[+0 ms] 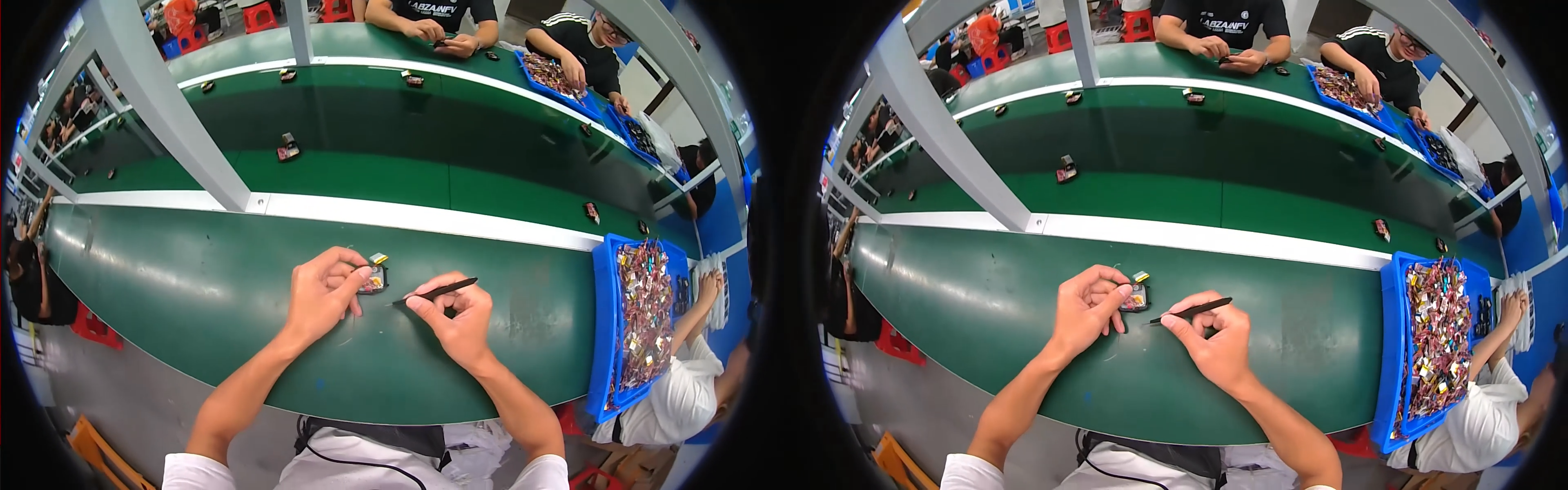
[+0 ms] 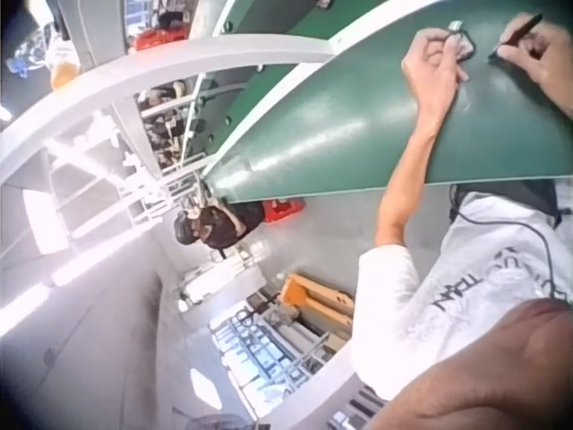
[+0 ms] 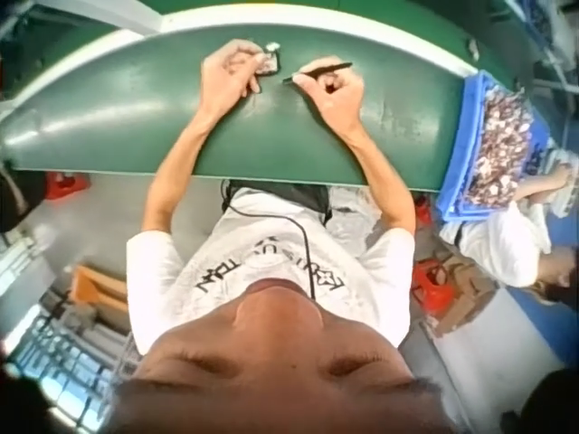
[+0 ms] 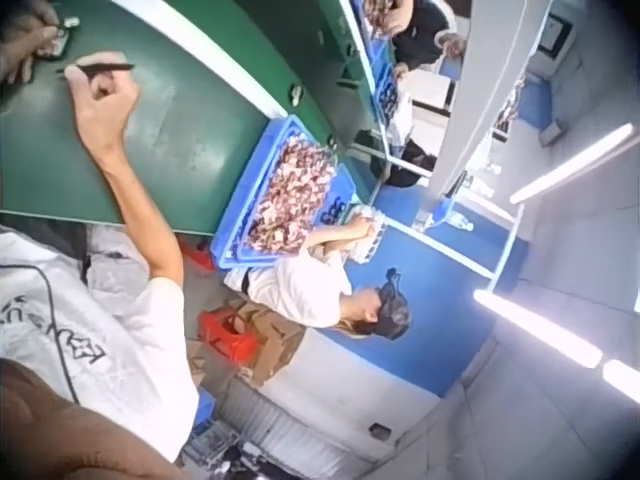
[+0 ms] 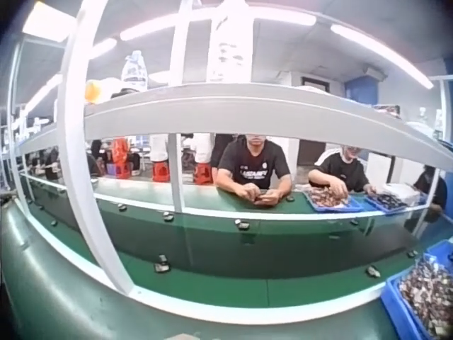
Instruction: Assembling small electronic components on an assembly line using tweezers.
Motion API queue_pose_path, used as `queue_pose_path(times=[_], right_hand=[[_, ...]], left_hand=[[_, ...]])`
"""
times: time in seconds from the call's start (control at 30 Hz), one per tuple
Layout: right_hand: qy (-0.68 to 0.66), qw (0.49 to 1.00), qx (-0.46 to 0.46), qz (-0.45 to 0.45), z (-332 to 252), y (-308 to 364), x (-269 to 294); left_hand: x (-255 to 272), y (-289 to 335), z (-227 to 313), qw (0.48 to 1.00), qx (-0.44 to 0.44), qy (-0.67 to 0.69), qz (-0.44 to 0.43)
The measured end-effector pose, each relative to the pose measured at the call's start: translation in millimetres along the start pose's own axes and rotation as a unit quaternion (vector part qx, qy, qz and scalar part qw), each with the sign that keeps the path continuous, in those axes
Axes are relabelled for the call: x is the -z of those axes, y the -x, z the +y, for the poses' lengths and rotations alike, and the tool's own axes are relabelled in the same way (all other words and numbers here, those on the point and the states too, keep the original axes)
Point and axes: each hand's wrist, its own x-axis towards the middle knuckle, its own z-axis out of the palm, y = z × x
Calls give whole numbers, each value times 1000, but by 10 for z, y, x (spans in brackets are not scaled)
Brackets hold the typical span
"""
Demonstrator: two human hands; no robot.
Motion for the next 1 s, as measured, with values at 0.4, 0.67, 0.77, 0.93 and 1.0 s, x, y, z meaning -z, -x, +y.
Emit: queue_pose_path(times=[0.4,0.67,0.77,0.93,1.0], right_hand=[[48,999,-13,16,16,-5,21],[84,996,-14,21,13,-8,34],[99,995,-17,17,8,-8,34],[48,997,-53,10,-12,-13,28],[13,997,-73,14,-10,-25,38]], left_hand=[[-148,93,-107,995,-84,-51,-20],[-170,100,-121,992,-107,-66,-14],[-174,100,-124,992,-106,-69,-18],[-174,101,-128,991,-115,-67,-21],[-169,104,-134,990,-118,-73,-25]])
